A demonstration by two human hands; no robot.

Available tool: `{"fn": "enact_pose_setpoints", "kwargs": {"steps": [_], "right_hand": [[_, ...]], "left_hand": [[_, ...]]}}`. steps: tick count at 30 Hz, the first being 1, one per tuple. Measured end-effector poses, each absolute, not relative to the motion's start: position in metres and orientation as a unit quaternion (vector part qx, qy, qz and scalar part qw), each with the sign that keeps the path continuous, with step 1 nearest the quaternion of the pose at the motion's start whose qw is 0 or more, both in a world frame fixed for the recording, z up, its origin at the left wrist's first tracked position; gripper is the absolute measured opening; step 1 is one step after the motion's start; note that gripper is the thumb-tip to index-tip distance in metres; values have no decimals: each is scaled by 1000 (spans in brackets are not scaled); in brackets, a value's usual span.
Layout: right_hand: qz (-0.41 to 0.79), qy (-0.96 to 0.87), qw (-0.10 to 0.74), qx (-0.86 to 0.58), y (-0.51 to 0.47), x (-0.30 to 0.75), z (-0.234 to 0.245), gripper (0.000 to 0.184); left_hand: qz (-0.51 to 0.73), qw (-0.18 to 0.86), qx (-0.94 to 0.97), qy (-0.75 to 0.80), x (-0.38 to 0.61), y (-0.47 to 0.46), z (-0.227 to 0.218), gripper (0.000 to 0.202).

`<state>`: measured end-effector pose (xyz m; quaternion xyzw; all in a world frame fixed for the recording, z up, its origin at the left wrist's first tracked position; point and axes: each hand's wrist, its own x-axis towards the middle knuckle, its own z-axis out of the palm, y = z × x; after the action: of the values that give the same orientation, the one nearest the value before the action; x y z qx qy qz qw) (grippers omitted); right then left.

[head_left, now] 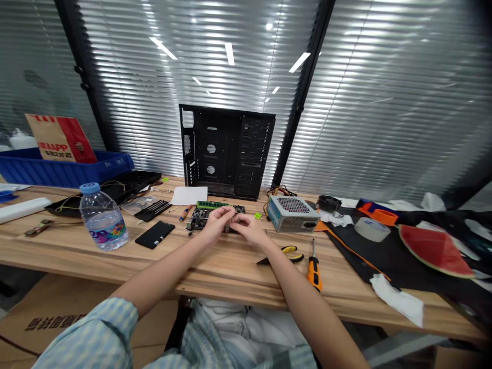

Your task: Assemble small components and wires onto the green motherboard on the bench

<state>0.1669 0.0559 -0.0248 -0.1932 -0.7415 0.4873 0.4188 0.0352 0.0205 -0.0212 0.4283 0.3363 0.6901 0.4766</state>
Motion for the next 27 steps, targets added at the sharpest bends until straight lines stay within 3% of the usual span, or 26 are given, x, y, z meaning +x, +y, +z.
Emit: {"fn": "enact_pose_setpoints", "kwargs": {"steps": [12, 27], "right_hand": [[524, -624, 524, -249, 66, 172, -21, 17], [449, -620, 587, -265, 71, 172, -26, 18]], "left_hand": [[683, 437, 424, 404, 28, 31, -27, 31], [637, 428, 457, 449, 28, 29, -28, 31]]}}
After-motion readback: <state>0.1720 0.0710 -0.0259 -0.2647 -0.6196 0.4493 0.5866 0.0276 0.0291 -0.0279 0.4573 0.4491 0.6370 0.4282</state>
